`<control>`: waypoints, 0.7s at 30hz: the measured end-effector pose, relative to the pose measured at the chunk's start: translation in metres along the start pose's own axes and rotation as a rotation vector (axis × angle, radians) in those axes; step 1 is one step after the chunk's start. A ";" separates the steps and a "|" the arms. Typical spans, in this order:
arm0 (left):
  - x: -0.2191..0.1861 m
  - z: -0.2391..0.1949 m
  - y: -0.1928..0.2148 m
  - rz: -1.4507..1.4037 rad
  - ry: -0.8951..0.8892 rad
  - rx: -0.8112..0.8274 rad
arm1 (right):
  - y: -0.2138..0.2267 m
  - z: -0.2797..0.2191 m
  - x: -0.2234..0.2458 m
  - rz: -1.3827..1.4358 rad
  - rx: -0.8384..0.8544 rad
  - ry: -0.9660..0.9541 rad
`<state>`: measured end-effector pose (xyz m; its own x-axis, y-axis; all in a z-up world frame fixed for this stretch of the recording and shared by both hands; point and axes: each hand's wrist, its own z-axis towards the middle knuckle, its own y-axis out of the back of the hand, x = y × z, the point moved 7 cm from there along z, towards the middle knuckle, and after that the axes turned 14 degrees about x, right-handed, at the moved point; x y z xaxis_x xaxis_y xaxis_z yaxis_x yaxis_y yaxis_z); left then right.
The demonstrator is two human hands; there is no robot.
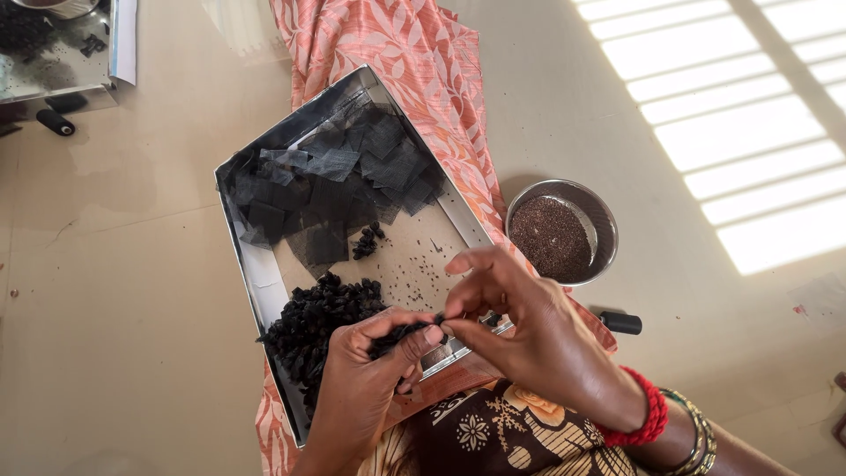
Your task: Fold small black mesh squares and organize them into bundles inside a metal tray.
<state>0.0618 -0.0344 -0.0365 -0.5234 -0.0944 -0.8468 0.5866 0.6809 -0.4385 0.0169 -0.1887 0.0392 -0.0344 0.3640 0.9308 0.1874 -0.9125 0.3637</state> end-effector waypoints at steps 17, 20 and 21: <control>-0.002 -0.004 0.003 -0.199 0.119 -0.061 | -0.030 -0.010 -0.056 0.211 0.297 -0.128; 0.000 -0.004 -0.001 -0.192 0.152 -0.043 | -0.018 -0.008 -0.053 0.176 0.242 -0.090; -0.001 -0.004 -0.003 -0.189 0.152 -0.041 | -0.016 -0.009 -0.054 0.177 0.239 -0.089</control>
<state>0.0585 -0.0334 -0.0332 -0.7104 -0.1141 -0.6945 0.4458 0.6906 -0.5695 0.0071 -0.1957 -0.0166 0.1032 0.2278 0.9682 0.4084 -0.8973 0.1675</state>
